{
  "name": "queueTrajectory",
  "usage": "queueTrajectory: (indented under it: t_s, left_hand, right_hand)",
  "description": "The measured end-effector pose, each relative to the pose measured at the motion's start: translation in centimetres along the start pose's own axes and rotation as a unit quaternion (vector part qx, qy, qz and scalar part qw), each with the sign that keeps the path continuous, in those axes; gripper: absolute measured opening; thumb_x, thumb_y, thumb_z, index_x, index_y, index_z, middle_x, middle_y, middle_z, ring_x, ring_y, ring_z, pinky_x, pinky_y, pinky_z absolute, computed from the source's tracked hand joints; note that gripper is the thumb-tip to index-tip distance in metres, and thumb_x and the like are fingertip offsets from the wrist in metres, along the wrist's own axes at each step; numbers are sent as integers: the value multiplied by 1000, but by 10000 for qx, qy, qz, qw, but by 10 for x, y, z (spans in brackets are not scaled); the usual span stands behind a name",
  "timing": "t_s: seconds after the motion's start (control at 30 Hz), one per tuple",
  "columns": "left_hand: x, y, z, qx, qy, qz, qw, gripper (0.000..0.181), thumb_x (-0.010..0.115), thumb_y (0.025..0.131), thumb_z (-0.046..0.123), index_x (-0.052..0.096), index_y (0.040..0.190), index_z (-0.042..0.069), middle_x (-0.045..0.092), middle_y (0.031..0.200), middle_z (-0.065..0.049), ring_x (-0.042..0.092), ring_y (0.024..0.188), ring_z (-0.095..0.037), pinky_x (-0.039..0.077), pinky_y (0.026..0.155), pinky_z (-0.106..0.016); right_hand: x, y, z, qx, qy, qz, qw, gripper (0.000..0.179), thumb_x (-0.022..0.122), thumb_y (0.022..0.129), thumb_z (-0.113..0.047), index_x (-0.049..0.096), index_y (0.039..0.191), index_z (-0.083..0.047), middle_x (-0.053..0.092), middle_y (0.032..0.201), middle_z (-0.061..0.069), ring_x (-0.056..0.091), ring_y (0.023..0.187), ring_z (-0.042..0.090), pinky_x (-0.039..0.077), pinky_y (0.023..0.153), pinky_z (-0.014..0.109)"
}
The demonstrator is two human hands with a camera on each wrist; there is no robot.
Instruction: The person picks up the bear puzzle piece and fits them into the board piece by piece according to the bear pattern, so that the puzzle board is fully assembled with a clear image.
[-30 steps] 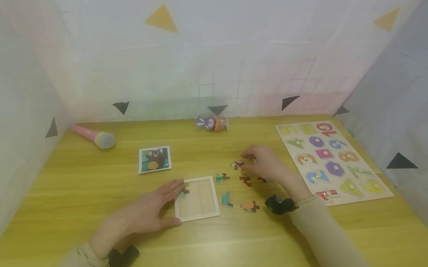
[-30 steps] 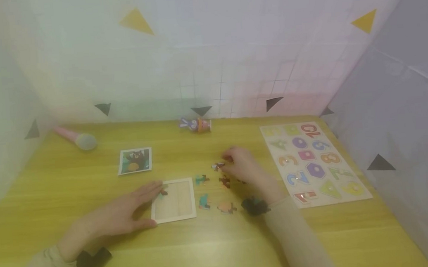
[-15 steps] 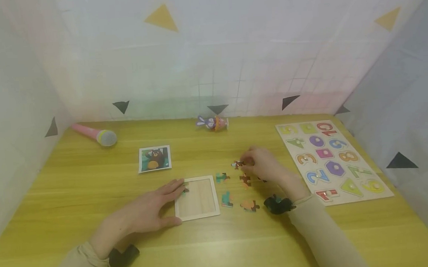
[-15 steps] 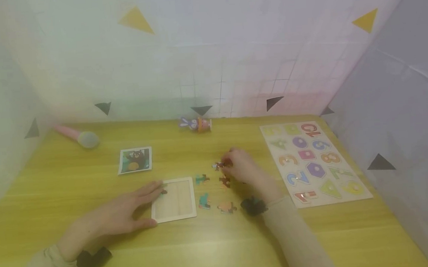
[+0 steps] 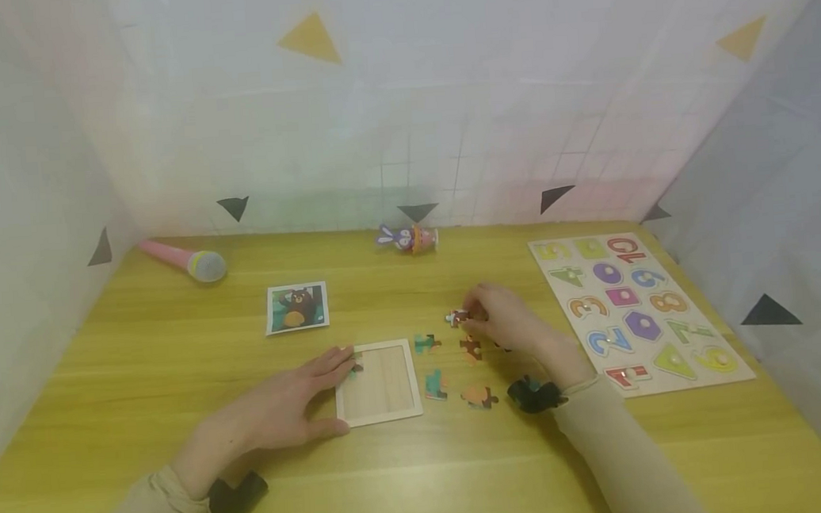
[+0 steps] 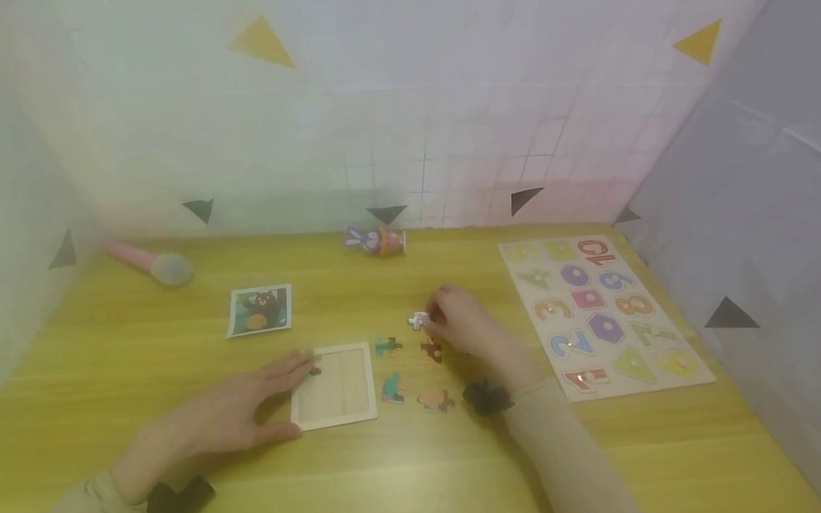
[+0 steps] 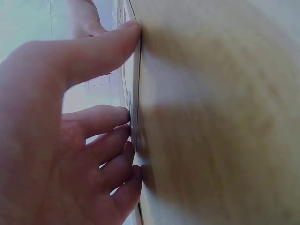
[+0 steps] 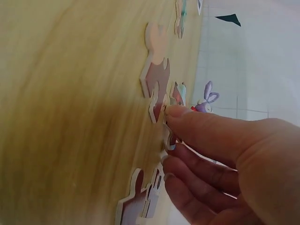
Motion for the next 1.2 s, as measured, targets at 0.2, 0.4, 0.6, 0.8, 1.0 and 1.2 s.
queueTrajectory:
  t_s: [0.2, 0.4, 0.6, 0.8, 1.0, 1.2]
  left_hand:
    - [0, 0, 0, 32, -34, -12, 10000, 89, 60, 91, 62, 26, 159, 16, 14, 168, -4, 20, 153, -29, 31, 119, -55]
    - [0, 0, -1, 10, -100, -18, 9999, 88, 61, 91, 61, 26, 159, 16, 15, 168, -4, 19, 153, -29, 31, 119, -54]
    - [0, 0, 0, 13, -127, -10, 9999, 88, 62, 92, 59, 27, 159, 16, 14, 168, -3, 19, 153, -29, 30, 119, -54]
    - [0, 0, 0, 10, -148, -9, 9999, 88, 62, 91, 59, 27, 159, 16, 14, 168, -3, 18, 153, -29, 30, 119, -53]
    - [-1, 0, 1, 1, -122, -42, 9999, 88, 61, 92, 60, 26, 159, 16, 14, 168, -3, 18, 153, -29, 30, 119, -54]
    - [-3, -2, 3, 3, -45, 11, 10000, 86, 63, 92, 57, 29, 158, 15, 15, 168, -4, 21, 152, -30, 31, 118, -55]
  right_hand:
    - [0, 0, 0, -7, 150, -28, 9999, 20, 76, 89, -17, 71, 104, -5, 64, 94, 4, 60, 85, 19, 53, 76, 35]
    - [0, 0, 0, -232, 86, 137, 9996, 23, 80, 85, -16, 75, 104, -3, 66, 90, 4, 63, 82, 17, 55, 72, 33]
    - [3, 1, 1, -370, -9, 374, 9986, 23, 82, 81, -14, 77, 101, -4, 65, 86, 3, 63, 79, 17, 54, 69, 32]
    - [4, 2, 0, -447, -40, 492, 9978, 23, 81, 80, -15, 77, 100, -4, 65, 87, 4, 60, 75, 15, 52, 65, 30]
    - [4, 2, -1, -474, -48, 435, 9979, 22, 78, 83, -14, 77, 101, -3, 64, 85, 3, 56, 72, 13, 49, 62, 26]
    - [2, 1, -2, -673, -2, 437, 9968, 21, 75, 86, -12, 77, 103, 0, 64, 80, 2, 52, 68, 12, 45, 56, 23]
Point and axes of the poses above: each hand's wrist, its own y-axis towards the middle knuckle, its own x-axis out of the palm, z = x × y, the point moved 1 cm from there along y, towards the middle knuckle
